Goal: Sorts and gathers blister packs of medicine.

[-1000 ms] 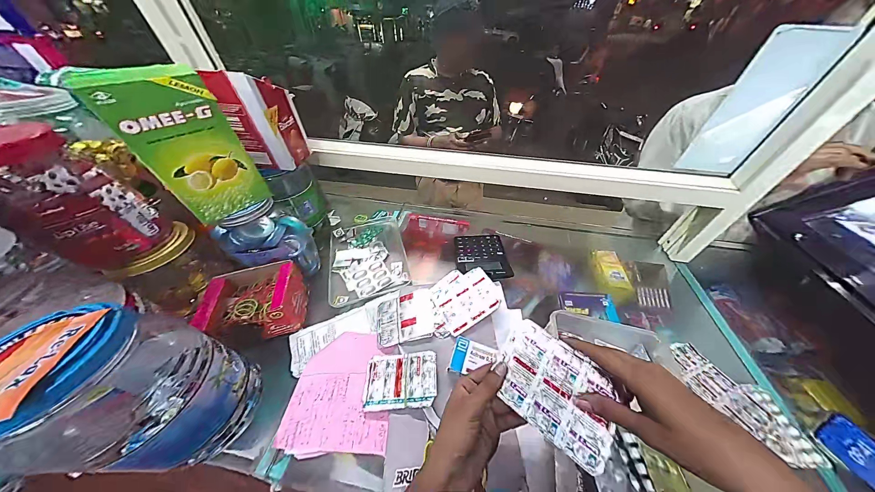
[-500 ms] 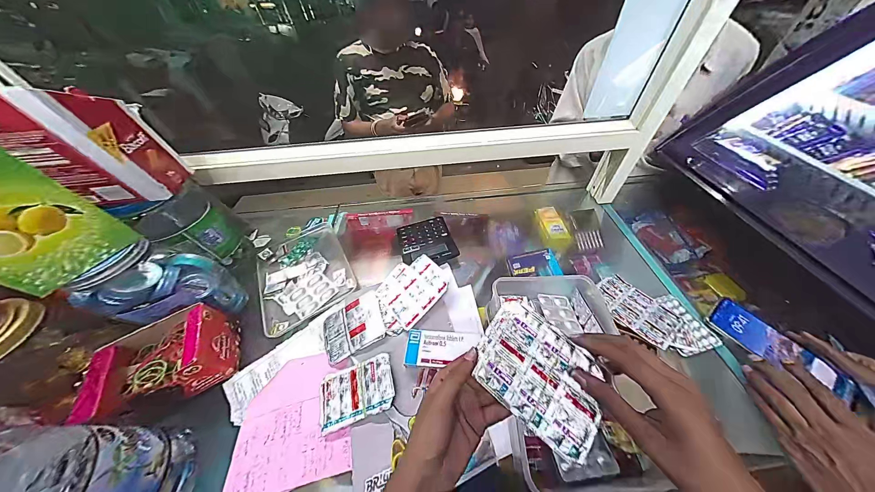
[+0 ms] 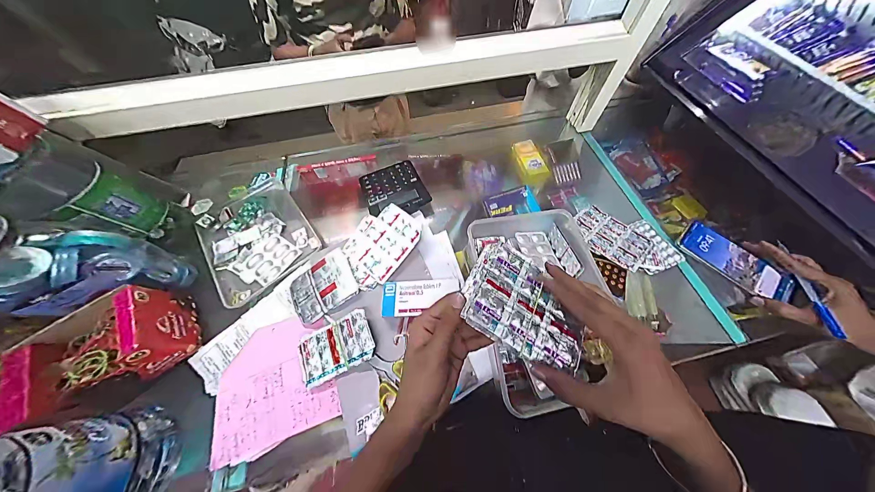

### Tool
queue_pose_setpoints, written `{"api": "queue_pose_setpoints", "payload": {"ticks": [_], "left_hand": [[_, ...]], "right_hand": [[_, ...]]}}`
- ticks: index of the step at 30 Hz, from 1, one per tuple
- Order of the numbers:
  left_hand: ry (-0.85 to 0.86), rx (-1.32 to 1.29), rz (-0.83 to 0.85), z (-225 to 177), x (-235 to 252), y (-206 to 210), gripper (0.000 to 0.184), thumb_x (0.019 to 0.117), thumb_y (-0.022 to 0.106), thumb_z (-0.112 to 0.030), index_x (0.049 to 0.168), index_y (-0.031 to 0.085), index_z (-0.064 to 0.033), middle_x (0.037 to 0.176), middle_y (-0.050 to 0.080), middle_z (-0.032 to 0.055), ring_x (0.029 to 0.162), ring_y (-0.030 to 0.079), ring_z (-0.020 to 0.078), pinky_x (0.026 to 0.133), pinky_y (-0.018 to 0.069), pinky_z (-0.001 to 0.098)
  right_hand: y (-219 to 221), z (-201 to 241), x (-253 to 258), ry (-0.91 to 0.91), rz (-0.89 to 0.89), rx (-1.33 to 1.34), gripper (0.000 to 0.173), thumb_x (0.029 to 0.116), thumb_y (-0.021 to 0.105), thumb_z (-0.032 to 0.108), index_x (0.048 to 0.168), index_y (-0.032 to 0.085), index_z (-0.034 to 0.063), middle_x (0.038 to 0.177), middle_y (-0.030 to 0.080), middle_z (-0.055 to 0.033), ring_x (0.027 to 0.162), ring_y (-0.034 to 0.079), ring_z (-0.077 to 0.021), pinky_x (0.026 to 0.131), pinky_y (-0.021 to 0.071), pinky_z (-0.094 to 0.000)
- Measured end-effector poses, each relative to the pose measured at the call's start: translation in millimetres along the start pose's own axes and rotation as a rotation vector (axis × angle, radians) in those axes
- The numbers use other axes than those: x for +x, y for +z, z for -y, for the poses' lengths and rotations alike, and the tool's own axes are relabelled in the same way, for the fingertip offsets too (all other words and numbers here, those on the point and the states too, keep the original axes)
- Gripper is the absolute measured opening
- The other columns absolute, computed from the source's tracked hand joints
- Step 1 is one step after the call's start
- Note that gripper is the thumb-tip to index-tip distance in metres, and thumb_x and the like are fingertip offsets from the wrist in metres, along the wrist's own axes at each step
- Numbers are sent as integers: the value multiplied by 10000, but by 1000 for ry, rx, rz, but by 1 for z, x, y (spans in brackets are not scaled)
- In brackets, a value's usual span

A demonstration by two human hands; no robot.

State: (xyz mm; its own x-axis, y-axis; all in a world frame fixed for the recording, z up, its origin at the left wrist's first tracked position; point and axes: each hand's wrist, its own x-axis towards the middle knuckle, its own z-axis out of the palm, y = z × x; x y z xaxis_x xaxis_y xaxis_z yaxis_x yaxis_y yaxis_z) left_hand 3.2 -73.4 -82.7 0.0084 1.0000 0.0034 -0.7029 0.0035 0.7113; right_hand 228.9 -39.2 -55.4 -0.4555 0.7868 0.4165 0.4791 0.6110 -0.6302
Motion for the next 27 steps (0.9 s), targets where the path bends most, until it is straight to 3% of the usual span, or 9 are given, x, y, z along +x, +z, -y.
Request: {"api": "queue_pose_setpoints", "payload": {"ticks": [4,9,19,25,27], "left_hand": [[-9,41,17,0,0,2,312,1102,411,-180,1119,692,-45,1038,772,115,913,770,195,837,640,365],[-14,39,23,1,2,2,310,1105,392,-154,1121,675,-27,1038,769,124,911,770,205,845,639,377],[-17,19,-44,0,2,3,307,1101,387,-134,1117,673,-27,1014,773,120,894,772,197,843,639,366],[27,125,-30,3,0,4,235,1076,459,-94,1117,680,-25,1026,766,92,896,767,185,834,644,370],[59,175,-10,4,-1,4,208,1069,486,-94,1124,676,-27,1026,765,75,895,765,172,826,646,363]], "right_hand": [[-2,-3,-1,21,5,64,802,807,795,525,1447,575,95,1487,555,-129,1351,536,-137,1094,475,-274],[0,-4,-6,14,-12,-34,775,807,796,540,1437,593,136,1504,528,-160,1365,518,-212,1100,460,-330],[4,-3,-3,-6,-34,-91,757,810,796,549,1421,607,144,1483,547,-161,1367,518,-221,1100,458,-324],[8,-5,-2,4,-5,-169,839,823,731,643,1473,553,143,1503,528,-164,1385,506,-317,1137,415,-526],[8,-6,-2,3,-35,-133,852,806,764,601,1464,552,104,1480,548,-169,1360,533,-274,1129,438,-452]]}}
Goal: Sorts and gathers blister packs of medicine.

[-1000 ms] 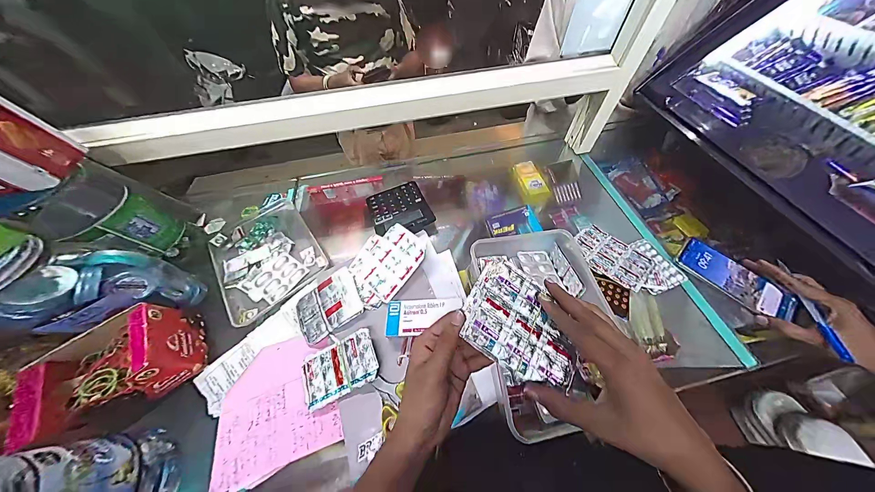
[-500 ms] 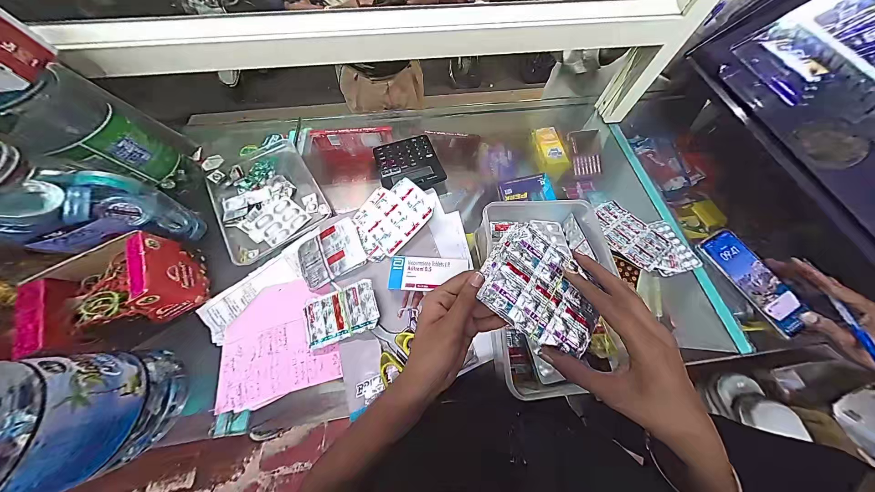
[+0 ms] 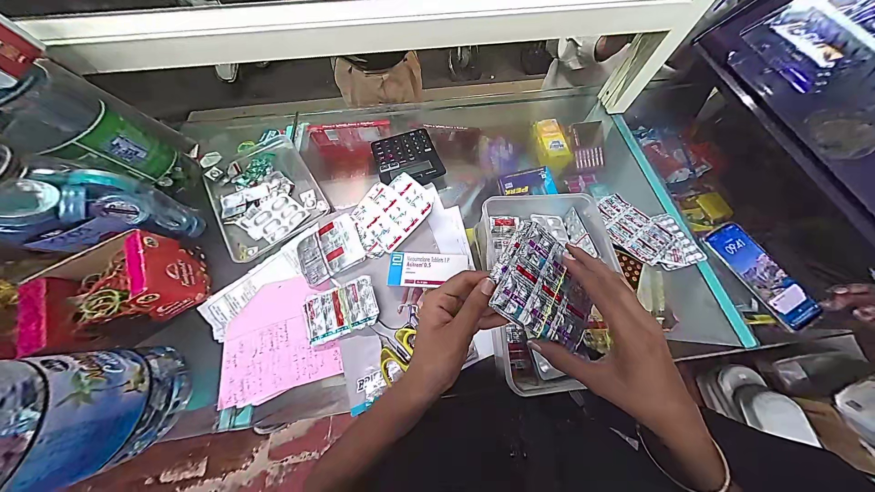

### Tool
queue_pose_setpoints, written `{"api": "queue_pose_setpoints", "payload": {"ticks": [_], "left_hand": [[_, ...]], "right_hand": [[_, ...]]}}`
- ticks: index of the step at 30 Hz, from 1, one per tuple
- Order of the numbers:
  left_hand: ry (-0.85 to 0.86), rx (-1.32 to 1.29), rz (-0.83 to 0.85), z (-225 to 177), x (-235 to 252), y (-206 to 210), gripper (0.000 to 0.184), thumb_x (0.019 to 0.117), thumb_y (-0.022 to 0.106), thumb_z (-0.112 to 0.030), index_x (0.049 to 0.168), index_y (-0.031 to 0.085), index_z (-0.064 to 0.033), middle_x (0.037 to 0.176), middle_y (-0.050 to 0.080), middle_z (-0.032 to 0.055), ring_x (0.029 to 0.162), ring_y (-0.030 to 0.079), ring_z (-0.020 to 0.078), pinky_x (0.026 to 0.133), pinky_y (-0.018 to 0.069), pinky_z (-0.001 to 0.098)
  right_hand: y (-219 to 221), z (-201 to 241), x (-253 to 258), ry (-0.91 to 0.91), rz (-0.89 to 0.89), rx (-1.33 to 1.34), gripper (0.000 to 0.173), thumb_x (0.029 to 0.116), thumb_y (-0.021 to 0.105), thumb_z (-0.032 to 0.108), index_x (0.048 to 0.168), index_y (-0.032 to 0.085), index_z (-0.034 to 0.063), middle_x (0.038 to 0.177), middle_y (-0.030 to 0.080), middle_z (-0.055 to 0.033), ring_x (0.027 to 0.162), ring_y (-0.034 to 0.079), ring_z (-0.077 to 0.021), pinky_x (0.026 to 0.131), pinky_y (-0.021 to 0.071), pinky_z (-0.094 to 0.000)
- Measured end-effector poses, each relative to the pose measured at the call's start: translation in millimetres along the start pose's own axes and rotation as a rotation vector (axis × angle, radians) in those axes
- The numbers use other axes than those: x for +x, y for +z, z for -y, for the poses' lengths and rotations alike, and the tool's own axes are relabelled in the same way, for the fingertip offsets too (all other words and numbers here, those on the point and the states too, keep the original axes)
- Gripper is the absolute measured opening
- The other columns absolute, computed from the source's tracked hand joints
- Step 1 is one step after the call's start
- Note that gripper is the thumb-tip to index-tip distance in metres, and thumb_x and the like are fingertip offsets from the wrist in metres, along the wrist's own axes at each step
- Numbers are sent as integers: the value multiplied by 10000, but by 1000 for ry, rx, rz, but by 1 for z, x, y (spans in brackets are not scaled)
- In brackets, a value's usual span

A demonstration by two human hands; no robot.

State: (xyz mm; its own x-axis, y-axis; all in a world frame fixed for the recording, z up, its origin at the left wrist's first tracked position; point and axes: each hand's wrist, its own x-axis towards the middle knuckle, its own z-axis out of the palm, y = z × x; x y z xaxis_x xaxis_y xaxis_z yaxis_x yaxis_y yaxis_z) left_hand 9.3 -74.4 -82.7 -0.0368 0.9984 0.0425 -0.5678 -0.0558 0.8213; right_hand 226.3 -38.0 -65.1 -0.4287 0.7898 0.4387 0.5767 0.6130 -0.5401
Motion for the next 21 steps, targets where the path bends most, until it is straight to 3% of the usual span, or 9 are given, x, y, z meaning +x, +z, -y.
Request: {"api": "queue_pose_setpoints", "payload": {"ticks": [3,6,8,11,13,15,16,18,21], "left_hand": [[41,17,36,0,-1,2,205,1069,499,-109,1141,678,-39,1036,764,53,903,762,155,830,647,352],[73,37,79,-1,-2,3,213,1071,496,-110,1176,670,-46,1063,757,36,921,756,141,834,646,345],[80,67,130,-2,-2,3,251,1084,469,-125,1225,647,-21,1157,740,70,989,754,195,877,642,375],[126,149,161,-1,-3,-4,308,1101,433,-186,1263,628,-10,1279,698,143,1082,732,271,951,615,405],[198,240,104,2,-3,-12,300,1100,438,-184,1241,644,-18,1259,707,152,1093,727,277,965,607,415],[250,326,44,7,-3,-18,284,1091,458,-169,1223,666,-27,1233,717,140,1121,710,265,989,585,416],[263,364,20,9,-3,-19,275,1085,474,-168,1219,676,-38,1231,719,126,1139,699,252,1003,572,413],[279,445,-3,11,-4,-20,260,1074,500,-176,1222,677,-56,1262,710,101,1182,676,233,1027,554,409],[281,546,9,13,-6,-20,241,1061,520,-178,1221,677,-89,1335,674,65,1221,650,212,1034,546,391]], "right_hand": [[-4,-2,1,39,-11,215,885,767,839,503,1447,540,22,1448,573,-157,1349,535,-166,1111,464,-301],[-6,-9,0,72,15,417,901,752,873,437,1462,514,13,1456,563,-144,1334,554,-180,1090,510,-324],[-16,-15,-2,88,-35,460,863,766,856,460,1456,533,55,1429,590,-101,1290,582,-165,1059,527,-337],[-47,-28,-5,172,-269,385,674,868,762,474,1441,556,184,1418,600,45,1272,579,-94,1065,503,-306],[-61,-44,-6,275,-399,106,720,883,753,420,1459,510,60,1400,584,-88,1249,582,-144,1051,499,-320],[-66,-66,-6,427,-337,-210,826,853,750,482,1472,490,1,1408,557,-270,1299,555,-360,1073,443,-521],[-64,-76,-6,487,-284,-271,856,837,764,494,1473,487,-8,1399,543,-321,1297,532,-459,1060,410,-627],[-58,-92,-4,594,-197,-294,885,824,781,507,1491,475,13,1398,534,-338,1292,507,-533,1038,378,-715],[-57,-96,-5,650,-150,-294,814,878,763,445,1511,458,34,1445,506,-314,1313,488,-527,1034,378,-726]]}}
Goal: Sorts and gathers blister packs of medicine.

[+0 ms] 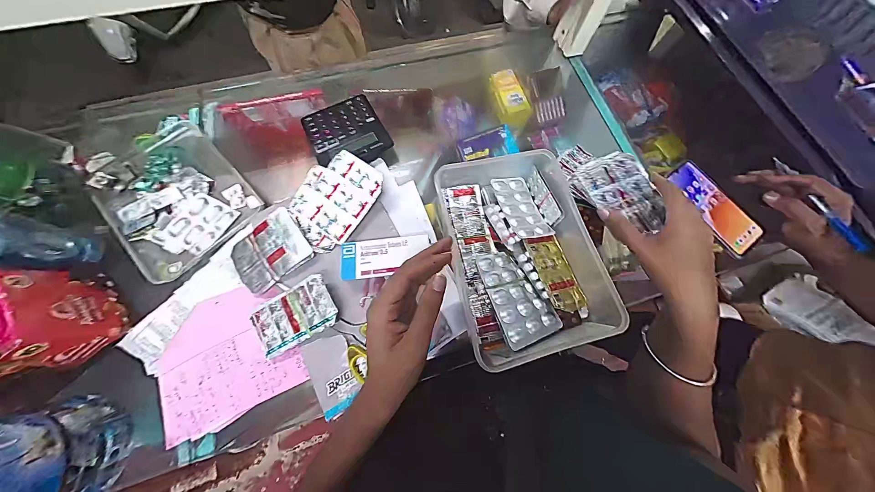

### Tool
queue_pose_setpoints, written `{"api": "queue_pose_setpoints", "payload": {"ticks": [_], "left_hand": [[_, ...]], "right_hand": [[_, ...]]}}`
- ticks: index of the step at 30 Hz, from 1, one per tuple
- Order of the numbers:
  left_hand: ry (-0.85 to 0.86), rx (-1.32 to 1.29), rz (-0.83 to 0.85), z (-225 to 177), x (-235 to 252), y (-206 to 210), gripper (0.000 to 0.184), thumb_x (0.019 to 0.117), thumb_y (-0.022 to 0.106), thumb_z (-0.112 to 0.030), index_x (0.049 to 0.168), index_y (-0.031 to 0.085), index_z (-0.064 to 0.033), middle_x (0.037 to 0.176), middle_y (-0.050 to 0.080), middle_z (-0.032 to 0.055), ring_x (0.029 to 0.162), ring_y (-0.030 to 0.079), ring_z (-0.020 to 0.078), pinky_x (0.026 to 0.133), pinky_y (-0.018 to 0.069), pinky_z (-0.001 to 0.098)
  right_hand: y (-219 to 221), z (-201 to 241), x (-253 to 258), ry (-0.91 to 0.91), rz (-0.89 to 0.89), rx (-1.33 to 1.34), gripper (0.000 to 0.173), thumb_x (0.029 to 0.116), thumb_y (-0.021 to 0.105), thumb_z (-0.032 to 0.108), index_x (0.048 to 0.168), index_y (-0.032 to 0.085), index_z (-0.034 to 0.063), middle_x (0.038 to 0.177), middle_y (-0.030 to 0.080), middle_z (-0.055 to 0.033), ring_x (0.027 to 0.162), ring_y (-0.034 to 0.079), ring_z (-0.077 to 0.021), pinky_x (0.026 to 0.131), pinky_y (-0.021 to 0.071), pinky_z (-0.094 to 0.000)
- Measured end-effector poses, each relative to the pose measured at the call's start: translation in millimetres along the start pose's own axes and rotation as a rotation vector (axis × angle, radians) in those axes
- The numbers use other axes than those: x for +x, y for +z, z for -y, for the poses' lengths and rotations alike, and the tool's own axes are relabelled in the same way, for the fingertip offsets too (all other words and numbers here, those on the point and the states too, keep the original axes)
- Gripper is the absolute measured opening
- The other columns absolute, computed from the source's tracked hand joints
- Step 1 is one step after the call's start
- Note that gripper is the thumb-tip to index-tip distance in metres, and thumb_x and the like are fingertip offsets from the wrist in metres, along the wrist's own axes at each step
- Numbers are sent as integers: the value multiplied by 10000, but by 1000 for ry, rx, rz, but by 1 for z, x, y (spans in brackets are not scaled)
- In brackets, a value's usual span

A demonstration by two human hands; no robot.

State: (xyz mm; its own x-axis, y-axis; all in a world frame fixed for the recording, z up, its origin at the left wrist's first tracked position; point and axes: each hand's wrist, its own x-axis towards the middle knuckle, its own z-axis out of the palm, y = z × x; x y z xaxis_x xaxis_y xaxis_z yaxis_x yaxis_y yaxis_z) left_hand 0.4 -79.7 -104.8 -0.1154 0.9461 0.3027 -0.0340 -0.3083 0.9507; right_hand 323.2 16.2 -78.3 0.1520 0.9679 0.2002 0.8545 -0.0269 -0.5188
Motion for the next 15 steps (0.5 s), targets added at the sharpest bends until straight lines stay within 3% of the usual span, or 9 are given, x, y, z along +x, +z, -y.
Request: {"api": "queue_pose_setpoints", "payload": {"ticks": [3,6,8,11,13,15], "left_hand": [[11,70,31,1,0,-2,240,1049,543,-176,1214,695,-93,1377,646,69,1258,624,210,1053,532,373],[8,165,82,6,-2,-2,268,1029,585,-217,1235,697,-86,1448,590,92,1295,592,205,1057,518,360],[17,261,163,8,-2,0,313,1022,601,-276,1278,684,-116,1532,504,99,1352,539,187,1077,494,344],[30,362,253,8,-1,0,346,1015,597,-299,1322,663,-154,1603,394,128,1390,489,170,1088,466,329],[28,379,269,7,-2,0,345,1014,598,-298,1320,664,-151,1612,378,135,1398,483,175,1091,469,329],[25,380,275,6,-2,-1,340,1013,596,-286,1315,666,-145,1612,380,132,1421,457,180,1106,454,331]], "right_hand": [[-12,15,-10,-140,-54,-1,656,942,707,379,1458,521,18,1460,514,-277,1331,506,-462,1056,417,-642],[-23,38,-32,-392,0,58,452,940,704,380,1191,703,4,1112,707,-200,1052,666,-344,902,518,-547],[-20,50,-48,-540,159,-1,405,920,694,446,1030,760,62,931,740,-96,896,681,-260,891,451,-551],[-5,66,-63,-671,304,-241,416,870,713,475,1049,752,101,849,719,-47,823,695,-257,937,411,-631],[-2,70,-61,-692,330,-293,404,870,740,401,1111,743,77,808,701,-57,777,684,-268,916,419,-626],[-6,70,-54,-679,288,-265,283,872,719,264,1077,754,72,768,702,-62,730,684,-268,885,448,-612]]}}
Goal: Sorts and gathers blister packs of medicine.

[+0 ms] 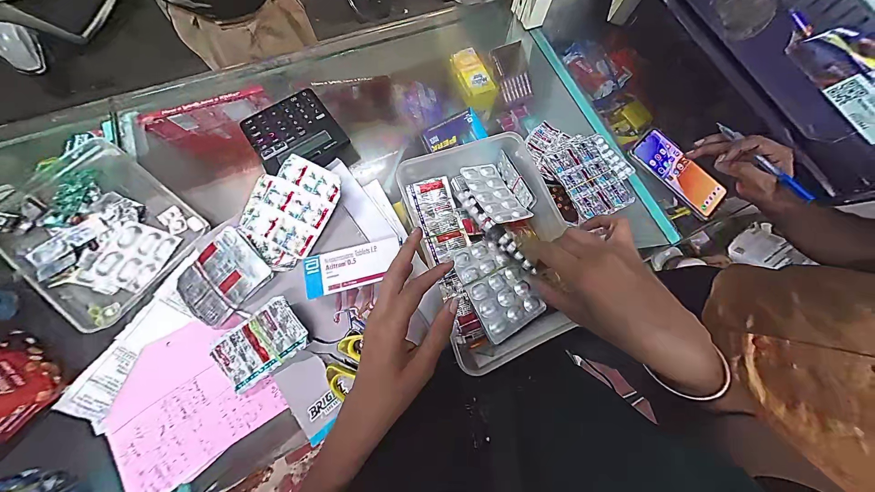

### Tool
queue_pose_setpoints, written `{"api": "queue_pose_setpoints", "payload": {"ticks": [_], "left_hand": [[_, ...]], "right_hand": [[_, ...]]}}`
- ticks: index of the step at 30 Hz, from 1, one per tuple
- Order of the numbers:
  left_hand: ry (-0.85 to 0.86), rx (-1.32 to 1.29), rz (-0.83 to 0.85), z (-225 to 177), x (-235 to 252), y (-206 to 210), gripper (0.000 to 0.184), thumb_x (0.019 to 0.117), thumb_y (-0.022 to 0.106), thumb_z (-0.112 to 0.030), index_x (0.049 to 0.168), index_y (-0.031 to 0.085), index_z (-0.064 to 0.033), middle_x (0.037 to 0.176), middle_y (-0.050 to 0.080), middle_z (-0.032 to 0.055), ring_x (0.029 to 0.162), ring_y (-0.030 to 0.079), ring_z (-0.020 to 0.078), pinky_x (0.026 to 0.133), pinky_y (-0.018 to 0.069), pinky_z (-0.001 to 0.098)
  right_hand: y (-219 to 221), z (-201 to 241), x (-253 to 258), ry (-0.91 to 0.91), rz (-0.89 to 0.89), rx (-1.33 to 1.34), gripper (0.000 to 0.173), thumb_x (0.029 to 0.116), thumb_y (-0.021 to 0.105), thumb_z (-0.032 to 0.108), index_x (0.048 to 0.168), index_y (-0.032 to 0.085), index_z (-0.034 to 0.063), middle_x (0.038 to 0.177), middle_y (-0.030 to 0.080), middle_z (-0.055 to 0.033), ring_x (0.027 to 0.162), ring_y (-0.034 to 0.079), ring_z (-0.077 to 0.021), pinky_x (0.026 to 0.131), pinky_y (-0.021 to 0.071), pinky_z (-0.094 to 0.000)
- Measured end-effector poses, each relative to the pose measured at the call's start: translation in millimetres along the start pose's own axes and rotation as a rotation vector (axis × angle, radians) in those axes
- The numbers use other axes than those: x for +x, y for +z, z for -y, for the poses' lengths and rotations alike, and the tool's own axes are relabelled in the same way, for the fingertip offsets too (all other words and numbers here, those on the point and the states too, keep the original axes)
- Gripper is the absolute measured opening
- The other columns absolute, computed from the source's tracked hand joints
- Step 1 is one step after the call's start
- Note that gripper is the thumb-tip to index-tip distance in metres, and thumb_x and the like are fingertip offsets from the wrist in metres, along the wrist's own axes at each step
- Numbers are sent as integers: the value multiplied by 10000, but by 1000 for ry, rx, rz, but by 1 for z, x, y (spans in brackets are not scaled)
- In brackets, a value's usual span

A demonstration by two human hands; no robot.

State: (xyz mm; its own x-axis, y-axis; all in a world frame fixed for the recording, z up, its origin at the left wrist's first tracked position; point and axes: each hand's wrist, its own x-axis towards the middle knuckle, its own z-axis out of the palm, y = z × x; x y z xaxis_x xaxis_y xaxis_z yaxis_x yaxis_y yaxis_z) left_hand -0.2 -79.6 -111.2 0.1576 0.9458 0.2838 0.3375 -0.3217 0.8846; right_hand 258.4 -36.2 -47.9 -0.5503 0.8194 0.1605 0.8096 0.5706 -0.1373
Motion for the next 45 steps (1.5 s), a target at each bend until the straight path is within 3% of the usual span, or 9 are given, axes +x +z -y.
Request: {"api": "queue_pose_setpoints", "payload": {"ticks": [11,20,25,28,31,33,37,41,45], "left_hand": [[40,133,-30,-7,4,0,322,1006,615,-264,1286,688,-120,1593,405,149,1411,473,193,1097,467,325],[404,632,61,-36,69,5,737,936,695,-427,1510,449,-36,1583,391,236,1488,341,411,1164,273,643],[491,520,-88,-37,86,17,574,933,606,-47,1479,446,27,1501,467,287,1404,476,384,1155,389,495],[384,368,-114,-40,77,2,508,983,544,-67,1455,430,83,1442,550,240,1346,552,230,1123,437,327],[111,68,-80,-38,61,-17,399,1035,533,-190,1406,519,-43,1300,667,35,1131,653,46,939,558,237],[-50,-187,-68,-37,53,-25,277,1036,551,-224,1307,577,-171,1207,709,-65,1085,690,66,914,599,275],[-280,-600,-46,-30,37,-31,335,999,596,-189,1333,576,-177,1282,692,62,1138,697,231,951,606,395],[-389,-875,-98,-28,24,-34,326,933,665,-120,1253,668,-181,1206,731,70,1080,721,185,951,598,370],[-405,-963,-157,-25,12,-35,321,842,688,-26,1113,735,-191,1020,768,19,933,736,85,843,618,283]], "right_hand": [[-11,-13,4,199,-184,84,218,950,602,144,1072,772,84,873,710,-89,795,679,-258,669,549,-395],[-42,-10,13,179,-472,512,165,943,651,89,1080,728,39,1006,728,-5,854,685,8,716,587,-135],[-53,-2,31,-5,-479,935,281,930,671,30,1209,641,30,995,724,61,803,691,-6,651,594,-140],[-53,-16,33,-64,-347,1122,279,1035,599,178,1293,581,74,1008,733,65,825,728,-36,659,640,-191],[-38,-35,30,-81,-154,574,214,1009,592,178,1105,721,37,958,729,8,861,678,-69,774,578,-237],[-22,-39,29,-163,50,200,148,948,662,163,1025,773,102,985,731,-52,974,665,-251,843,501,-458],[-3,-26,30,-221,245,-85,117,827,782,68,934,768,112,938,668,-101,991,624,-348,897,402,-610],[0,-23,40,-298,290,49,400,873,750,354,1197,727,122,1114,700,-87,1102,624,-337,934,405,-617],[3,-10,47,-338,371,86,897,729,842,535,1460,557,100,1196,646,-149,1127,591,-369,939,398,-617]]}}
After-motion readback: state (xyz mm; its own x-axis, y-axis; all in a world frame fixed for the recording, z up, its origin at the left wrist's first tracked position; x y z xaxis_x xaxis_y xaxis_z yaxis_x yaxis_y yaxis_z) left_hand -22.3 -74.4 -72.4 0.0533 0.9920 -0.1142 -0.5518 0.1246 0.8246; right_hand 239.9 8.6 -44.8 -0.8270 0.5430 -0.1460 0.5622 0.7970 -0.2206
